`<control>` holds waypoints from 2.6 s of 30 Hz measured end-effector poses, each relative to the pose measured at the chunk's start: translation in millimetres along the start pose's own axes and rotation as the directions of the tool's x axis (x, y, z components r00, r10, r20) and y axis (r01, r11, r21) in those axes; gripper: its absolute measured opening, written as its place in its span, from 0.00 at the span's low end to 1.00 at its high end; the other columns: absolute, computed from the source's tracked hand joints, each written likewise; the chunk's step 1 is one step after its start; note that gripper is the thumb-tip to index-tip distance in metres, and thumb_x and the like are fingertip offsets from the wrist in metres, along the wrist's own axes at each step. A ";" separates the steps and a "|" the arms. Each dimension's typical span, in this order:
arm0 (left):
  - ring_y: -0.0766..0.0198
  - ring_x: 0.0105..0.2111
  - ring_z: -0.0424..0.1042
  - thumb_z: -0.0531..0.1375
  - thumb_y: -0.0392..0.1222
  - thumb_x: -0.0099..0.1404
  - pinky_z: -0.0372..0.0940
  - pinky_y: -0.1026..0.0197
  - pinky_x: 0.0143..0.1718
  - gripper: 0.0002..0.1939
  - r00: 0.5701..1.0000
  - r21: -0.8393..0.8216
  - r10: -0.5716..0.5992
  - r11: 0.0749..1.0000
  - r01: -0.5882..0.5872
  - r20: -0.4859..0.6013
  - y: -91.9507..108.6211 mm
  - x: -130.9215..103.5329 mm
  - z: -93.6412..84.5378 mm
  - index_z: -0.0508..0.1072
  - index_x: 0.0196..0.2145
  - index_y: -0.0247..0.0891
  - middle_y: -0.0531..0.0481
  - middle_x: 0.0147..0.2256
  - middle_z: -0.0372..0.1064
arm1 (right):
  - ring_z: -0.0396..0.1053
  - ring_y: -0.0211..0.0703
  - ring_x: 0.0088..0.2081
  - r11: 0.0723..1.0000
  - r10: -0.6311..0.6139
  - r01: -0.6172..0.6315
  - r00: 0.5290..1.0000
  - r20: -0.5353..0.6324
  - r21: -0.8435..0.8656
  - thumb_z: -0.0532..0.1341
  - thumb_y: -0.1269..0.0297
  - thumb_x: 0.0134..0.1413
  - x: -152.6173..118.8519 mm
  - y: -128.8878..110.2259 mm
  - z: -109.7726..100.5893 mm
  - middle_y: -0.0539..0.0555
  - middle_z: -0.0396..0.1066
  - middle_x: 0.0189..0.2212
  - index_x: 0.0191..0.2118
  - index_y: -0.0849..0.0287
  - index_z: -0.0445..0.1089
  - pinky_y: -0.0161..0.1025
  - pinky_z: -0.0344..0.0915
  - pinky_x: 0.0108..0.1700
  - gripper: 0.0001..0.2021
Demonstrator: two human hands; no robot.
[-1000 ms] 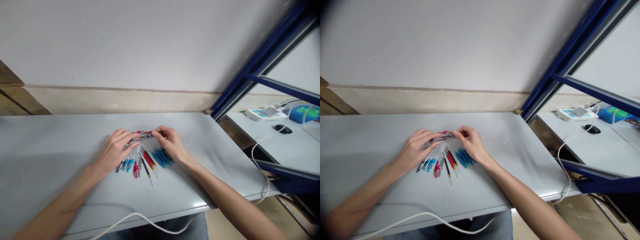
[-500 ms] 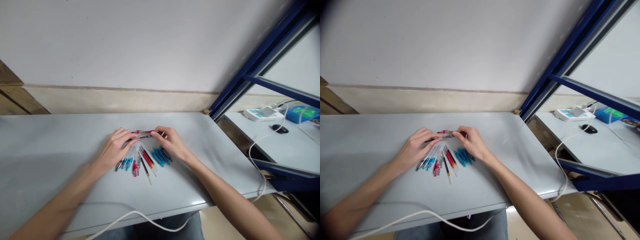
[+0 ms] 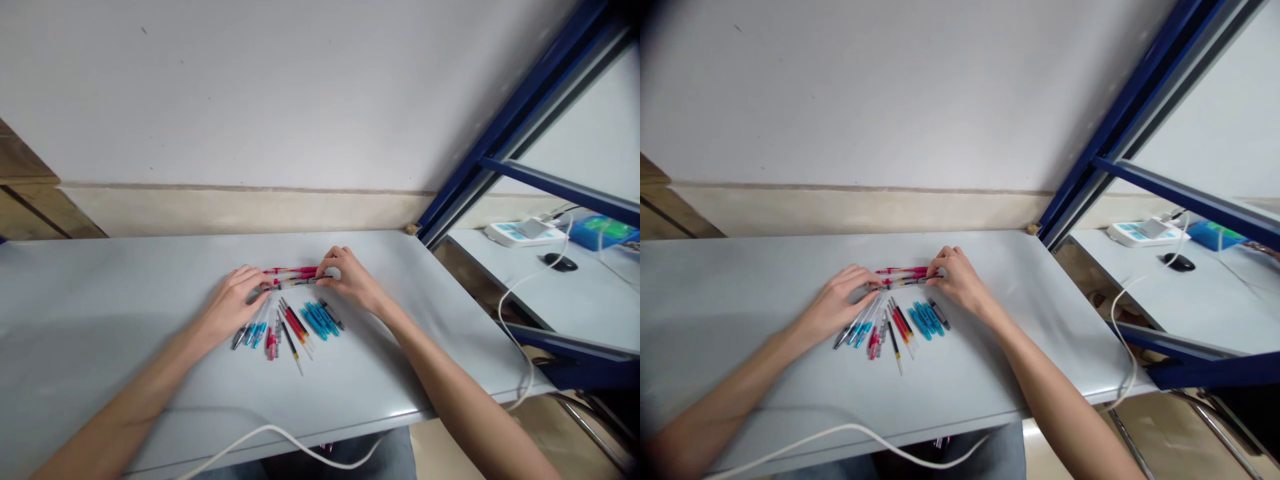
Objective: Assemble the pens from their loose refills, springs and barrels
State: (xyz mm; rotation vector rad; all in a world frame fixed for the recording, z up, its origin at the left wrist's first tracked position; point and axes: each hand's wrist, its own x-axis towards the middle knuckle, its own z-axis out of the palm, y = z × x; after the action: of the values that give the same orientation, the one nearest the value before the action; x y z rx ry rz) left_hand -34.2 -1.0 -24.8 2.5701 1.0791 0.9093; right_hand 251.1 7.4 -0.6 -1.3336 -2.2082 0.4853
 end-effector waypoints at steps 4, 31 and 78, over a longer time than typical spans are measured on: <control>0.57 0.43 0.69 0.57 0.37 0.72 0.64 0.53 0.47 0.06 1.000 0.025 0.002 1.000 -0.003 0.024 -5.2 -1.3 -1.7 0.75 0.41 0.38 0.47 0.39 0.75 | 0.60 0.51 0.44 1.000 0.001 0.000 1.000 0.005 -0.025 0.69 0.70 0.56 -0.7 -1.8 3.2 0.57 0.68 0.39 0.36 0.58 0.78 0.46 0.60 0.50 0.02; 0.66 0.19 0.60 0.54 0.42 0.66 0.50 0.64 0.24 0.05 0.909 0.163 -0.230 0.970 0.183 0.347 -3.8 -9.0 -19.1 0.68 0.39 0.45 0.60 0.20 0.59 | 0.64 0.52 0.43 0.914 -0.185 0.216 0.975 0.121 -0.343 0.58 0.65 0.67 -19.1 -55.9 57.0 0.62 0.73 0.39 0.39 0.61 0.69 0.47 0.61 0.48 0.06; 0.64 0.36 0.73 0.56 0.40 0.75 0.65 0.62 0.39 0.06 0.998 -0.151 -0.001 0.989 -0.008 -0.060 26.6 -4.9 5.6 0.73 0.44 0.39 0.49 0.39 0.73 | 0.64 0.38 0.29 0.755 0.195 -0.042 0.967 -0.163 0.655 0.69 0.58 0.57 -14.1 -65.9 50.8 0.50 0.73 0.28 0.30 0.59 0.74 0.38 0.60 0.34 0.11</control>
State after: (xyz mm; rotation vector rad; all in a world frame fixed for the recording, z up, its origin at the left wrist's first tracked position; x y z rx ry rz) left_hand -18.2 -23.1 -20.6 2.4372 0.9802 1.0328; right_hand 179.9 -37.1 -9.2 -1.0718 -1.5462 0.9932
